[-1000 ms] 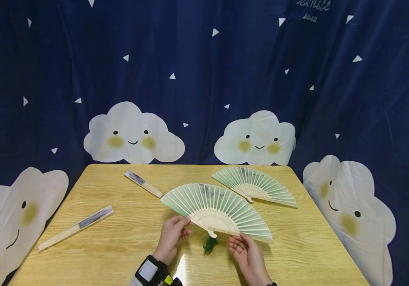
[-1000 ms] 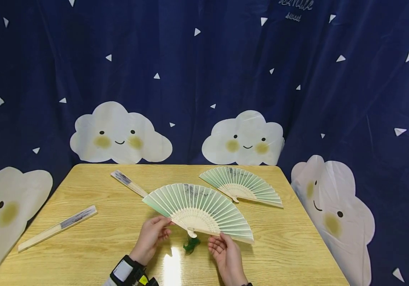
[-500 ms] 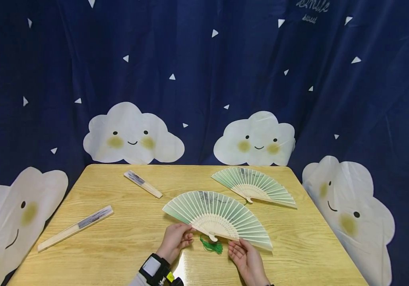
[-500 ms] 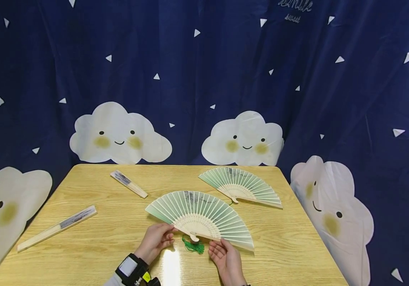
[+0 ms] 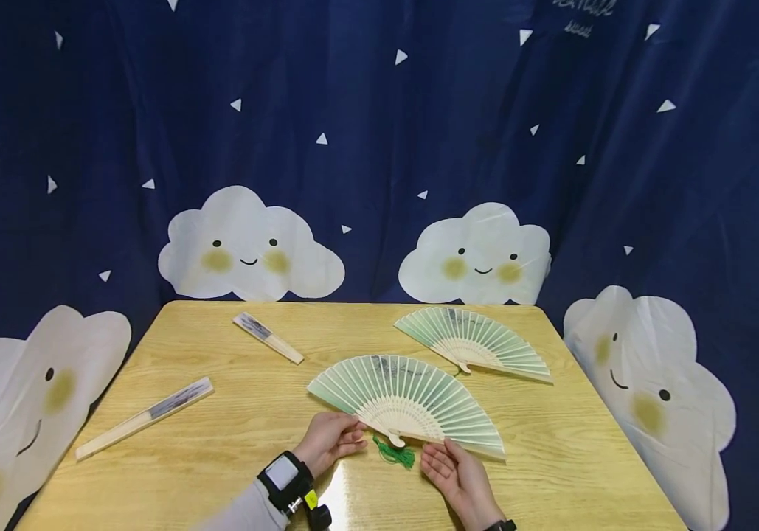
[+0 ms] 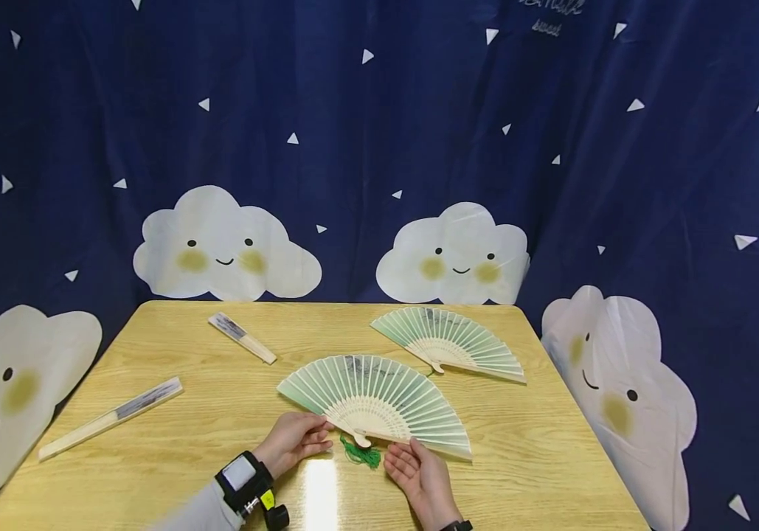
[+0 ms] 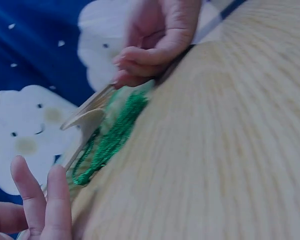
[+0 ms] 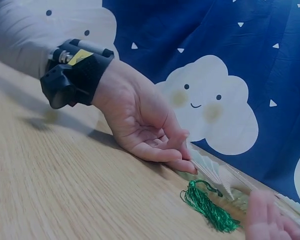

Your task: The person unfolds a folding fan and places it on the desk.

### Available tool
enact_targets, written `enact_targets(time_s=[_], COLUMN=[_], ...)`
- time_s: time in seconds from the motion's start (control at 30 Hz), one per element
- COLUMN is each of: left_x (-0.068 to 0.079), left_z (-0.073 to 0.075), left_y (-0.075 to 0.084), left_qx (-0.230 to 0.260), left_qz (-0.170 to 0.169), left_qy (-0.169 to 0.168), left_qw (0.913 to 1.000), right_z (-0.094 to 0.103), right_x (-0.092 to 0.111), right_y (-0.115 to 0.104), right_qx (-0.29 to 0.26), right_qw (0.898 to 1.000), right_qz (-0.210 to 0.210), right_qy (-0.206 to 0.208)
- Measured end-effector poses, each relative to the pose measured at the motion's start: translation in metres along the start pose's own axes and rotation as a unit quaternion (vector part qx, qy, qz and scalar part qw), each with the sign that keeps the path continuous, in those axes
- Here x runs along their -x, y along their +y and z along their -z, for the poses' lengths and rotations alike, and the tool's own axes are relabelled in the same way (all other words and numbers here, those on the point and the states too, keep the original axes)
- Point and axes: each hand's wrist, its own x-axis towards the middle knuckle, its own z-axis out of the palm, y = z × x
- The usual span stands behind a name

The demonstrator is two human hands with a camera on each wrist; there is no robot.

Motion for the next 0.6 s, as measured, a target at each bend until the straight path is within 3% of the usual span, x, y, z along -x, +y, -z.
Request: enact_targets(time_s=[0.33, 0.6], left_x=[0.003, 0.003], left_z=[0.002, -0.002], left_y=[0.001, 0.004], left_qx=[-0.016, 0.018], left_qz=[0.034, 0.044], left_qy=[-0.001, -0.05], left_qw=[0.9993, 0.9977], right_z=[0.009, 0.015], right_x=[0.002, 0.006], right_y=[-0.003, -0.007], right_qx=[-0.011, -0.01], right_qw=[0.998, 0.998], right_qz=[-0.043, -0.037], right_qy=[-0.041, -0.044])
